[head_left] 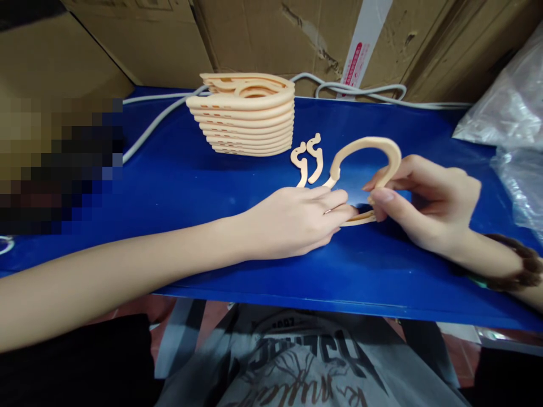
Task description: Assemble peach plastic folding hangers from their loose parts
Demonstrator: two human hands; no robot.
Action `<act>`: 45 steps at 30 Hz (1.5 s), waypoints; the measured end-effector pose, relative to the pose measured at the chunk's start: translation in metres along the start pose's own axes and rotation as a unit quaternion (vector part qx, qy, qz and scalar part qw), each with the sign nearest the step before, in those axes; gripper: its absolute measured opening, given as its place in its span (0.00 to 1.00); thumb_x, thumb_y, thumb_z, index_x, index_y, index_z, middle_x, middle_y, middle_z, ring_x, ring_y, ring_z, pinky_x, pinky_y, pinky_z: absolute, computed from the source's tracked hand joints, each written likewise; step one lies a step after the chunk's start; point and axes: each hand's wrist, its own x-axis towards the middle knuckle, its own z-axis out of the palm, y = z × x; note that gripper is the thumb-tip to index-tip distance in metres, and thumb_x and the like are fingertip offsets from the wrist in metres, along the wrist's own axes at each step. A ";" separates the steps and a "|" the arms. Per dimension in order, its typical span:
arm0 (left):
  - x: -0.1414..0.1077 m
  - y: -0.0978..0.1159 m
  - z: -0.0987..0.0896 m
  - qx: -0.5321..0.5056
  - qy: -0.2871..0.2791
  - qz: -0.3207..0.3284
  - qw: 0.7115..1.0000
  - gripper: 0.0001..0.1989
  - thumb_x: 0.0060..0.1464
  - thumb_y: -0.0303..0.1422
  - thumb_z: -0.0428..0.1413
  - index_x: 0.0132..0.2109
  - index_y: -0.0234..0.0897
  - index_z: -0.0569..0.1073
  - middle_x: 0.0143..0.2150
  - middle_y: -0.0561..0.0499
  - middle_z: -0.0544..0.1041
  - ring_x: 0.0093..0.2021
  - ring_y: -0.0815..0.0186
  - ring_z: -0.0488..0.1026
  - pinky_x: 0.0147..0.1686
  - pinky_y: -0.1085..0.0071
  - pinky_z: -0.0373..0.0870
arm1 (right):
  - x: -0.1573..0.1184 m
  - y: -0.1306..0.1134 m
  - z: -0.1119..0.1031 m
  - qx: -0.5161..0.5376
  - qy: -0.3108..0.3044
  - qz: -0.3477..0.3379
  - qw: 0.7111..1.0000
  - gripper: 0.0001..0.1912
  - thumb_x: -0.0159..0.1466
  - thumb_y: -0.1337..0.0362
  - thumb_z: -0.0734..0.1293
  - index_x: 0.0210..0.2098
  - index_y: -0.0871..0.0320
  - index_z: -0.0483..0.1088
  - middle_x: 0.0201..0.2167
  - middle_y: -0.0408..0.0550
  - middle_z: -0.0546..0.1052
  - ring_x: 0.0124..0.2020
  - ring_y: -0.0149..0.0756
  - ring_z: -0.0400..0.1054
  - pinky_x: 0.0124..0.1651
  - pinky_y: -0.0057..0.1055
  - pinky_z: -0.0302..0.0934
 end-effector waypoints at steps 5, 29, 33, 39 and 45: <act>-0.001 -0.001 0.002 -0.004 -0.002 -0.011 1.000 0.09 0.69 0.29 0.51 0.46 0.35 0.76 0.42 0.50 0.83 0.42 0.61 0.83 0.39 0.66 0.75 | 0.002 -0.001 0.001 0.006 -0.036 -0.004 0.999 0.07 0.69 0.64 0.71 0.35 0.54 0.71 0.21 0.34 0.73 0.20 0.23 0.66 0.27 0.23 0.61; -0.002 -0.001 -0.004 -0.019 -0.018 -0.004 1.000 0.15 0.76 0.34 0.41 0.43 0.39 0.70 0.31 0.55 0.80 0.26 0.65 0.78 0.21 0.66 0.61 | 0.007 0.010 0.002 0.197 -0.175 0.169 0.950 0.13 0.71 0.52 0.70 0.38 0.53 0.68 0.21 0.36 0.74 0.22 0.27 0.65 0.26 0.28 0.59; -0.003 -0.001 -0.003 -0.017 -0.005 -0.001 1.000 0.14 0.76 0.34 0.42 0.43 0.39 0.70 0.32 0.55 0.81 0.27 0.65 0.78 0.21 0.66 0.62 | 0.008 0.012 0.002 0.230 -0.179 0.192 0.937 0.13 0.70 0.52 0.72 0.39 0.53 0.68 0.21 0.36 0.74 0.21 0.27 0.65 0.26 0.28 0.58; -0.004 -0.001 0.000 -0.009 0.006 -0.003 1.000 0.14 0.76 0.36 0.45 0.46 0.39 0.73 0.34 0.54 0.83 0.30 0.65 0.81 0.22 0.66 0.63 | 0.011 0.013 0.002 0.220 -0.196 0.163 0.942 0.13 0.71 0.54 0.70 0.35 0.54 0.70 0.24 0.39 0.77 0.25 0.27 0.69 0.30 0.27 0.61; -0.005 0.000 0.001 -0.016 0.016 -0.017 1.000 0.14 0.75 0.37 0.47 0.48 0.39 0.76 0.36 0.54 0.84 0.31 0.67 0.81 0.22 0.66 0.61 | 0.011 0.013 0.001 0.182 -0.228 0.130 0.947 0.12 0.74 0.56 0.66 0.36 0.55 0.68 0.25 0.39 0.78 0.26 0.28 0.69 0.29 0.27 0.60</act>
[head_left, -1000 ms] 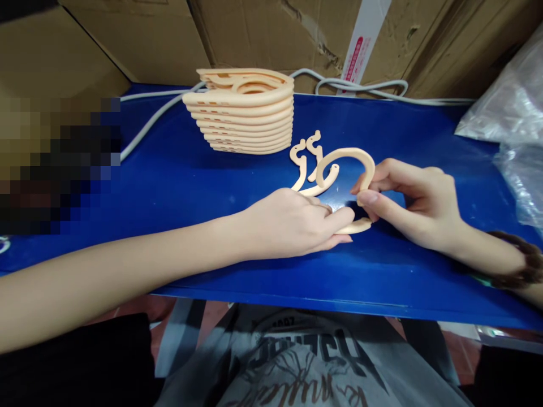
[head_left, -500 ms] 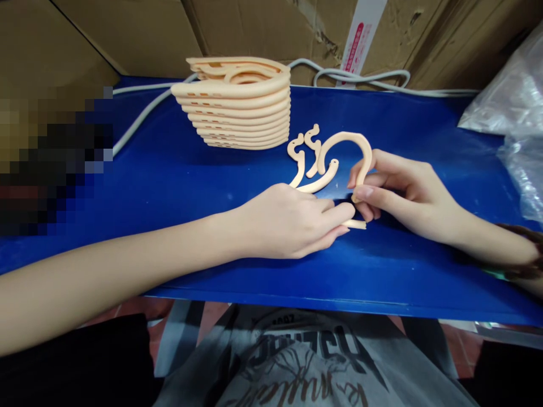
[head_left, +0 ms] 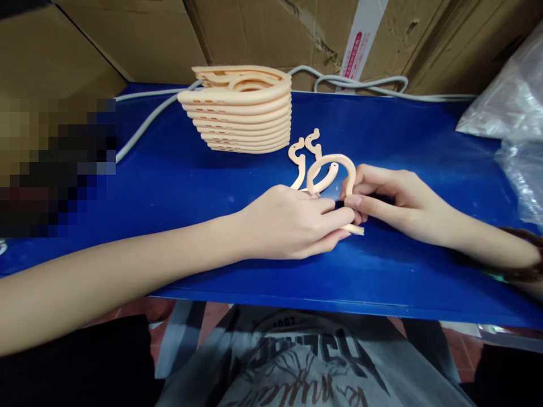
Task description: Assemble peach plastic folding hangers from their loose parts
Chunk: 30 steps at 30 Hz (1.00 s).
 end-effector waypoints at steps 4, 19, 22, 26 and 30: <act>0.001 0.002 -0.001 0.003 0.010 -0.016 1.000 0.13 0.73 0.36 0.50 0.45 0.39 0.78 0.34 0.55 0.83 0.34 0.65 0.81 0.26 0.66 0.65 | -0.001 -0.001 0.001 -0.013 -0.004 0.011 1.000 0.11 0.75 0.55 0.65 0.38 0.54 0.68 0.26 0.38 0.77 0.25 0.28 0.67 0.28 0.27 0.59; 0.004 0.001 -0.013 0.037 0.061 -0.120 0.990 0.18 0.75 0.36 0.46 0.46 0.39 0.80 0.34 0.51 0.82 0.34 0.65 0.74 0.31 0.68 0.65 | 0.007 0.006 -0.002 0.161 0.103 0.059 0.980 0.15 0.65 0.52 0.76 0.36 0.54 0.71 0.30 0.40 0.79 0.29 0.29 0.76 0.34 0.28 0.70; 0.005 0.000 -0.010 0.050 0.054 -0.125 0.989 0.18 0.73 0.35 0.46 0.45 0.37 0.80 0.36 0.48 0.81 0.39 0.60 0.76 0.37 0.66 0.70 | 0.007 0.007 -0.002 0.170 0.109 0.062 0.977 0.15 0.66 0.52 0.76 0.38 0.54 0.72 0.31 0.40 0.80 0.28 0.31 0.78 0.36 0.30 0.71; 0.006 -0.003 -0.008 0.053 0.048 -0.149 0.986 0.17 0.72 0.36 0.47 0.45 0.36 0.80 0.38 0.46 0.79 0.44 0.54 0.76 0.43 0.59 0.71 | 0.007 0.007 -0.002 0.166 0.120 0.062 0.977 0.15 0.66 0.52 0.76 0.38 0.55 0.72 0.30 0.40 0.81 0.29 0.30 0.78 0.37 0.28 0.71; 0.005 -0.003 -0.007 0.054 0.036 -0.166 0.984 0.16 0.72 0.38 0.47 0.46 0.38 0.78 0.38 0.46 0.78 0.47 0.50 0.75 0.48 0.52 0.68 | 0.007 0.007 -0.003 0.149 0.122 0.055 0.980 0.14 0.64 0.54 0.78 0.34 0.57 0.75 0.32 0.44 0.80 0.31 0.29 0.75 0.36 0.28 0.69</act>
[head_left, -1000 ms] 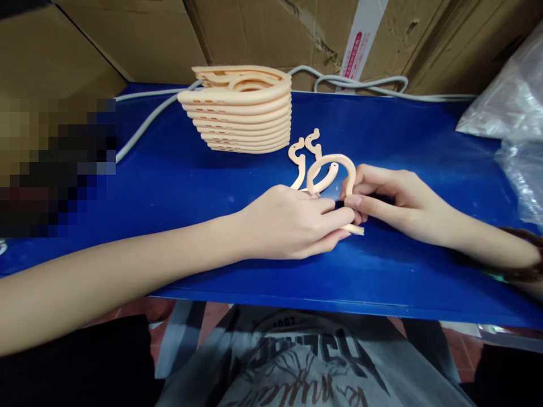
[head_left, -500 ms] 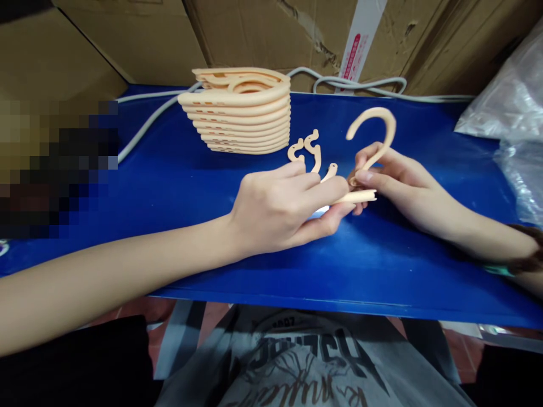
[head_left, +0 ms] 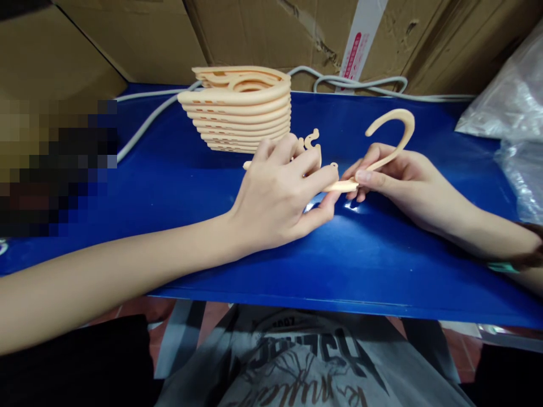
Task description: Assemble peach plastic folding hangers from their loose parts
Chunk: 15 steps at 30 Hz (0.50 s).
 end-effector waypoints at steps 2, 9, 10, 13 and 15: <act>0.000 0.001 0.000 0.001 0.000 -0.001 1.000 0.16 0.72 0.38 0.47 0.45 0.38 0.78 0.39 0.46 0.78 0.48 0.50 0.74 0.48 0.51 0.68 | 0.000 0.001 -0.001 0.010 0.022 0.000 1.000 0.14 0.62 0.55 0.79 0.32 0.57 0.76 0.34 0.44 0.79 0.32 0.28 0.72 0.36 0.28 0.67; 0.001 0.000 -0.001 -0.005 -0.008 -0.009 1.000 0.15 0.72 0.37 0.47 0.46 0.39 0.77 0.42 0.45 0.78 0.49 0.50 0.73 0.49 0.52 0.68 | 0.002 0.003 -0.001 0.075 0.053 0.018 0.996 0.16 0.60 0.52 0.80 0.31 0.57 0.76 0.30 0.40 0.75 0.26 0.25 0.66 0.32 0.27 0.63; 0.001 0.000 -0.001 -0.010 -0.007 -0.009 1.000 0.15 0.73 0.37 0.47 0.47 0.39 0.77 0.42 0.45 0.78 0.49 0.51 0.73 0.49 0.53 0.69 | 0.002 0.002 -0.001 0.082 0.053 0.018 0.995 0.16 0.61 0.53 0.80 0.32 0.57 0.76 0.30 0.40 0.75 0.26 0.24 0.67 0.32 0.27 0.63; 0.002 -0.002 0.000 -0.025 -0.009 -0.010 1.000 0.15 0.73 0.37 0.46 0.49 0.38 0.77 0.46 0.44 0.79 0.50 0.51 0.73 0.51 0.53 0.70 | 0.001 0.000 0.000 0.093 0.053 0.013 0.994 0.15 0.61 0.54 0.80 0.33 0.58 0.76 0.28 0.39 0.74 0.27 0.24 0.66 0.33 0.25 0.63; 0.002 -0.003 0.001 -0.030 -0.015 -0.015 0.999 0.15 0.73 0.37 0.46 0.50 0.38 0.76 0.48 0.43 0.79 0.51 0.51 0.73 0.52 0.52 0.69 | 0.001 -0.001 0.000 0.100 0.053 0.013 0.994 0.16 0.60 0.54 0.80 0.32 0.58 0.76 0.26 0.38 0.73 0.26 0.24 0.65 0.33 0.25 0.62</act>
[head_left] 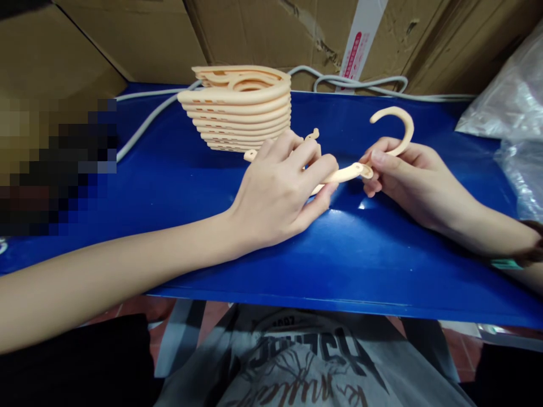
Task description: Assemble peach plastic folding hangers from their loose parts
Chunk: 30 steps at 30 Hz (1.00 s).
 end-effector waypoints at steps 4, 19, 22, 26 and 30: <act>0.000 0.000 0.001 0.004 -0.010 -0.001 1.000 0.16 0.73 0.37 0.45 0.51 0.37 0.76 0.48 0.42 0.79 0.52 0.49 0.73 0.52 0.51 0.68 | 0.000 0.001 -0.001 0.008 0.000 0.001 1.000 0.16 0.60 0.55 0.81 0.33 0.58 0.76 0.26 0.38 0.74 0.26 0.24 0.65 0.33 0.25 0.61; -0.001 -0.003 0.005 0.004 -0.037 0.021 0.999 0.15 0.73 0.36 0.46 0.52 0.35 0.76 0.49 0.41 0.81 0.54 0.47 0.76 0.50 0.52 0.71 | 0.002 0.002 -0.004 0.014 0.003 0.002 1.000 0.12 0.59 0.57 0.82 0.35 0.56 0.80 0.29 0.39 0.75 0.27 0.26 0.67 0.31 0.25 0.63; -0.001 -0.002 0.004 -0.003 -0.046 0.031 0.998 0.16 0.73 0.35 0.45 0.52 0.34 0.76 0.48 0.40 0.81 0.54 0.45 0.76 0.49 0.51 0.71 | 0.001 0.002 -0.004 -0.012 -0.043 0.002 0.999 0.11 0.61 0.58 0.80 0.36 0.57 0.79 0.30 0.40 0.76 0.29 0.26 0.67 0.34 0.25 0.63; 0.000 -0.003 0.004 -0.012 -0.056 0.036 0.998 0.17 0.73 0.35 0.44 0.54 0.33 0.75 0.49 0.40 0.82 0.56 0.44 0.76 0.49 0.50 0.71 | -0.001 0.003 -0.005 -0.043 -0.070 -0.005 0.997 0.09 0.64 0.59 0.78 0.36 0.57 0.78 0.31 0.41 0.77 0.29 0.25 0.67 0.36 0.25 0.62; 0.000 -0.004 0.004 -0.022 -0.061 0.030 0.997 0.16 0.73 0.35 0.45 0.54 0.35 0.75 0.49 0.41 0.82 0.55 0.46 0.76 0.50 0.51 0.70 | -0.001 0.003 -0.006 -0.050 -0.072 -0.016 0.996 0.09 0.65 0.59 0.77 0.37 0.58 0.78 0.31 0.41 0.76 0.30 0.26 0.67 0.37 0.27 0.62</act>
